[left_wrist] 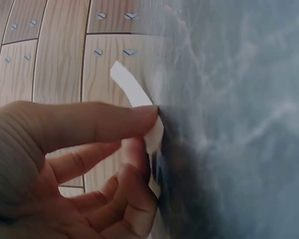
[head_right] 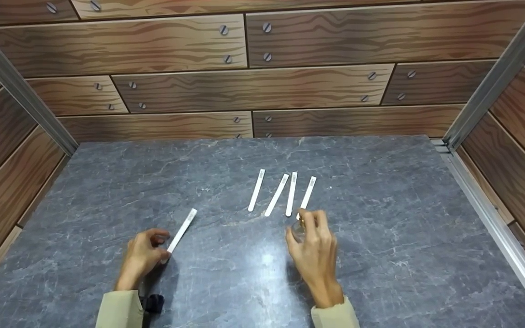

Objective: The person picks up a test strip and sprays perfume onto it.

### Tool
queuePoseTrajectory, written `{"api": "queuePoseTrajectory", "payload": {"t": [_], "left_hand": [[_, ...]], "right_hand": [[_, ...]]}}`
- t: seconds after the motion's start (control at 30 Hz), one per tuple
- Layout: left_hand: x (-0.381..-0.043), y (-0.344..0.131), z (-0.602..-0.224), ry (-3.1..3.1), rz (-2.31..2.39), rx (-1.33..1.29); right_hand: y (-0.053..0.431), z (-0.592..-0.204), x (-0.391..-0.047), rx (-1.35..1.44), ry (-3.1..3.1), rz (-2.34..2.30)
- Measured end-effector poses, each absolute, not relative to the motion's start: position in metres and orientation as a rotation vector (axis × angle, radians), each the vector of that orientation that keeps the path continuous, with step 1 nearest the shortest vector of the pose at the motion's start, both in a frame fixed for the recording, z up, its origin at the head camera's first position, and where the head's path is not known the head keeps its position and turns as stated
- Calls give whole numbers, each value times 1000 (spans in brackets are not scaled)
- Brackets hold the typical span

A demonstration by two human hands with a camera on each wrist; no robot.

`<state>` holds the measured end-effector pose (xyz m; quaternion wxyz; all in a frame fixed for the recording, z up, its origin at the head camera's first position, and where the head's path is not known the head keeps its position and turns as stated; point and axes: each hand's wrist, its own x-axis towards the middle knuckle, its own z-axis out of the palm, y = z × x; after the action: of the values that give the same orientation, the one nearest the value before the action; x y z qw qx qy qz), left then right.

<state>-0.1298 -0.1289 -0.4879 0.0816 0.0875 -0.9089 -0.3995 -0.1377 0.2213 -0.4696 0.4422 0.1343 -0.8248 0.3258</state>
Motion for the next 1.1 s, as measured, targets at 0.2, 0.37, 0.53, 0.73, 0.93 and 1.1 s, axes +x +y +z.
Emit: {"api": "queuePoseTrajectory", "payload": {"t": [0.2, 0.37, 0.53, 0.73, 0.93, 1.1], "left_hand": [[-128, -130, -490, -2737, -1229, 38], [-127, -129, -488, -2768, -1259, -36], [-127, -128, -485, -2741, -1392, -60], [-126, -123, -483, -2657, -1585, -64], [-125, -111, -480, -2586, -1795, -15], [-124, -97, -478, -2555, -1890, -68]], "right_hand": [[220, -467, -138, 331, -2043, 819], [219, -466, -138, 330, -2047, 822], [219, -465, -139, 335, -2043, 807], [217, -466, -139, 347, -2033, 810], [217, -467, -140, 356, -2025, 811], [216, -468, -141, 371, -2016, 829]]}}
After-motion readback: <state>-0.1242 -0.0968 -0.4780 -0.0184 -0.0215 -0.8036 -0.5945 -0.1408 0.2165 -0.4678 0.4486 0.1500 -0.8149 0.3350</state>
